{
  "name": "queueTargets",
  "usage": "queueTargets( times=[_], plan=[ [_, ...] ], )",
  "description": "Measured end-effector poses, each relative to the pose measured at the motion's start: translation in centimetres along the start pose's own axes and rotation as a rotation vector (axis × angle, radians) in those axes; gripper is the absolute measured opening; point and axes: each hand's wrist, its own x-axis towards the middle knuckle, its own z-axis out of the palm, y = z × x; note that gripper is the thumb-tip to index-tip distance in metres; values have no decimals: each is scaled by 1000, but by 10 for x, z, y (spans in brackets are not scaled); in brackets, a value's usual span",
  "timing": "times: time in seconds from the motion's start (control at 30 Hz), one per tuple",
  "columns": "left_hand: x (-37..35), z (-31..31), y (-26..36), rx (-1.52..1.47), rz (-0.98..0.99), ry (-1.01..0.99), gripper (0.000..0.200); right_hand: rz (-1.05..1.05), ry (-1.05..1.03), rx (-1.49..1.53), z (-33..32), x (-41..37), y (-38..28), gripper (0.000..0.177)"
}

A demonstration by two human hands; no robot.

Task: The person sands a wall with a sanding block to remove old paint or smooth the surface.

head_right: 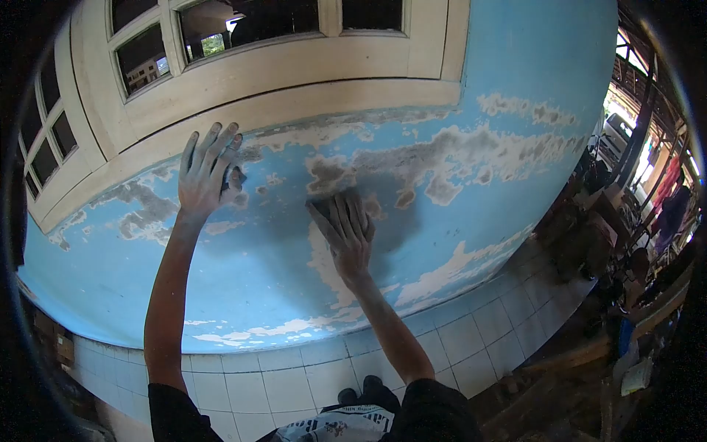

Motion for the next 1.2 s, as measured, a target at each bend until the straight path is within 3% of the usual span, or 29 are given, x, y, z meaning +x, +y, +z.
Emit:
queueTargets(
  times=[0.17,0.27,0.33,0.57,0.77,0.87,0.93,1.03,1.2],
  plan=[
    [1,-1,2,6,-2,4,40,-49,74,-123,-2,-2,2,55],
    [2,0,-1,12,0,12,40,74,11,-108,-2,4,-2,60],
    [0,0,2,-3,-4,9,40,130,100,-26,-7,22,-9,60],
    [1,-3,2,40,-37,17,39,175,38,-87,-10,2,-4,62],
    [0,-1,1,4,-13,-7,38,118,43,-92,2,-8,6,67],
    [1,-2,0,0,-11,-5,38,175,57,15,1,9,0,69],
    [1,-1,1,-8,-14,-9,38,218,179,94,0,26,-6,73],
    [1,-2,-1,-4,-10,10,37,168,83,33,-4,10,-6,76],
    [2,-2,2,5,-35,35,36,260,167,69,-2,14,10,76]
  ],
)
